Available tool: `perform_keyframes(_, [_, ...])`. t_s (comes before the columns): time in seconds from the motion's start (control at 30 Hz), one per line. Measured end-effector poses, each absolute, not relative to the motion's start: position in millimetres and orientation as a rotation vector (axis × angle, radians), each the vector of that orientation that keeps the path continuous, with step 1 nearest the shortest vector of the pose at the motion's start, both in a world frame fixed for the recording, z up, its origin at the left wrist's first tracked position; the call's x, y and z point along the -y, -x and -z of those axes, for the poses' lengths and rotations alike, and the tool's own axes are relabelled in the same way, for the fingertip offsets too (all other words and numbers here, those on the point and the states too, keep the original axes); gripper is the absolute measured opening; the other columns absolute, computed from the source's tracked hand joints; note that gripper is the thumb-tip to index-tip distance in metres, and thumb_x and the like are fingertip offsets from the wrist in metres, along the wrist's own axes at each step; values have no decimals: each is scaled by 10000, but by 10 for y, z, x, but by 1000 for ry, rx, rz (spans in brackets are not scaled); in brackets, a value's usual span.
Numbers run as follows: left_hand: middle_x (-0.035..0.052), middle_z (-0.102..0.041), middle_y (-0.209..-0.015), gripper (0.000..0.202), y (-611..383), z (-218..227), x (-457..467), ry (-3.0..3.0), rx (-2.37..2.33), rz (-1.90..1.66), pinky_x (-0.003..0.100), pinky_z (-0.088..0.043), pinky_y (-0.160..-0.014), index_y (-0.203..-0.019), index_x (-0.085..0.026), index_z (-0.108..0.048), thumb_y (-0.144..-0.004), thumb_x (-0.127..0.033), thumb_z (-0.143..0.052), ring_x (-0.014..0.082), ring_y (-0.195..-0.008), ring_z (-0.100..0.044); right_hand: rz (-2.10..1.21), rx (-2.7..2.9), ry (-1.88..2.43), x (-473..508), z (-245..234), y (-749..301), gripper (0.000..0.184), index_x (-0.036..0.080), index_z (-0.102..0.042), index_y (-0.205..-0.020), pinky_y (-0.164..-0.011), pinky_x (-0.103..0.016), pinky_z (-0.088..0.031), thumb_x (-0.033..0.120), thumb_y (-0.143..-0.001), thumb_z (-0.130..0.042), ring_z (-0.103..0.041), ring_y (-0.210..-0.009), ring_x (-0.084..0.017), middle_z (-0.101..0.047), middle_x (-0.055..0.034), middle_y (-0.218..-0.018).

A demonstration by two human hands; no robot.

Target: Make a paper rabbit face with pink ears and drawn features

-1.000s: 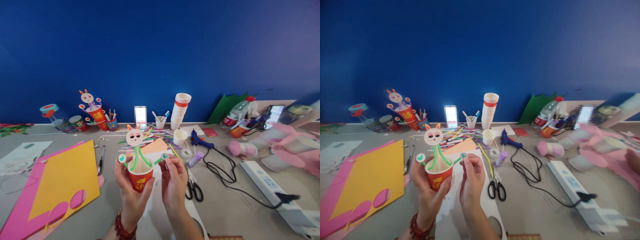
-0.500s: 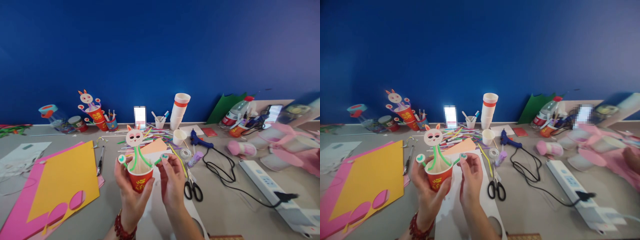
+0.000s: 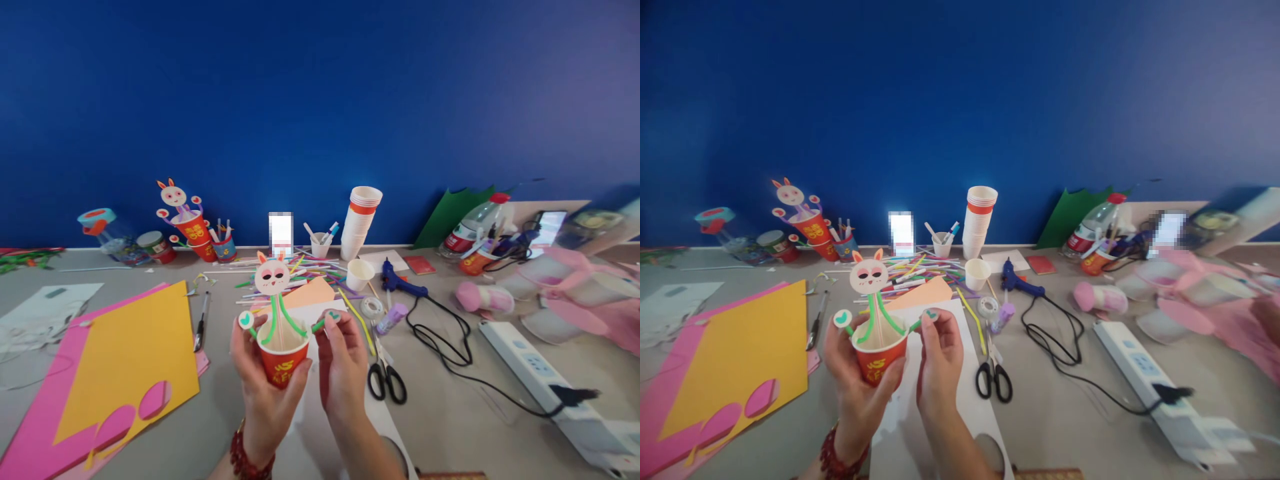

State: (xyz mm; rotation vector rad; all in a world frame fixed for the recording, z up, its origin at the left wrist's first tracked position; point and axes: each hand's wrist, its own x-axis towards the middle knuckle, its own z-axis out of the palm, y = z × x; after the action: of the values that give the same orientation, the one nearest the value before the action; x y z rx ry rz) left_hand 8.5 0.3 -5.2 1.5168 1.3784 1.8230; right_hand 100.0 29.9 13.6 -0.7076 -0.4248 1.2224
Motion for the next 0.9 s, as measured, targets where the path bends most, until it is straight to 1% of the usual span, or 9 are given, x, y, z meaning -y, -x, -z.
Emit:
perform_keyframes(0.17, [168,-422,-1404,1024,-85,62,-4,-1529,-1382,-1837,491,-482,-1010,-1516,-260,-117,-732,-211,-774,343,-1302,-470,-1193,463,733,-300,-131,-1012,188,215,-633,-877,-771,-286,-489,275,-768,-774,-592,-812,-142,-620,7,-861])
perform_keyframes(0.27, [173,-419,-1404,1021,-88,71,-2,-1532,-1387,-1843,494,-493,-994,-1512,-261,-129,-728,-224,-782,349,-1290,-481,-1190,472,749,-311,-131,-1016,170,211,-632,-827,-754,-269,-475,290,-772,-772,-577,-776,-131,-611,16,-822])
perform_keyframes(0.4, [172,-426,-1391,1038,-88,90,-3,-1564,-1382,-1848,498,-471,-1018,-1514,-259,-117,-722,-219,-787,334,-1282,-485,-1177,442,738,-321,-133,-1017,177,206,-630,-775,-720,-250,-466,289,-756,-784,-551,-720,-114,-597,30,-772])
perform_keyframes(0.57, [181,-434,-1388,1025,-88,105,-5,-1575,-1409,-1847,498,-467,-1020,-1513,-242,-130,-724,-232,-784,337,-1279,-489,-1188,427,728,-317,-124,-1019,181,204,-632,-774,-735,-242,-468,288,-757,-791,-552,-736,-109,-604,31,-780])
perform_keyframes(0.73, [175,-421,-1400,1025,-78,103,-9,-1576,-1401,-1839,490,-472,-1020,-1514,-250,-119,-727,-222,-774,333,-1285,-484,-1193,461,722,-323,-118,-1030,187,209,-650,-834,-751,-260,-472,328,-774,-782,-570,-779,-125,-627,15,-824])
perform_keyframes(0.9, [187,-408,-1400,1064,-70,128,-8,-1622,-1395,-1838,524,-453,-1029,-1522,-244,-102,-707,-189,-785,350,-1304,-454,-1164,470,726,-344,-104,-1038,182,198,-636,-785,-716,-235,-461,321,-793,-770,-540,-725,-104,-607,29,-780])
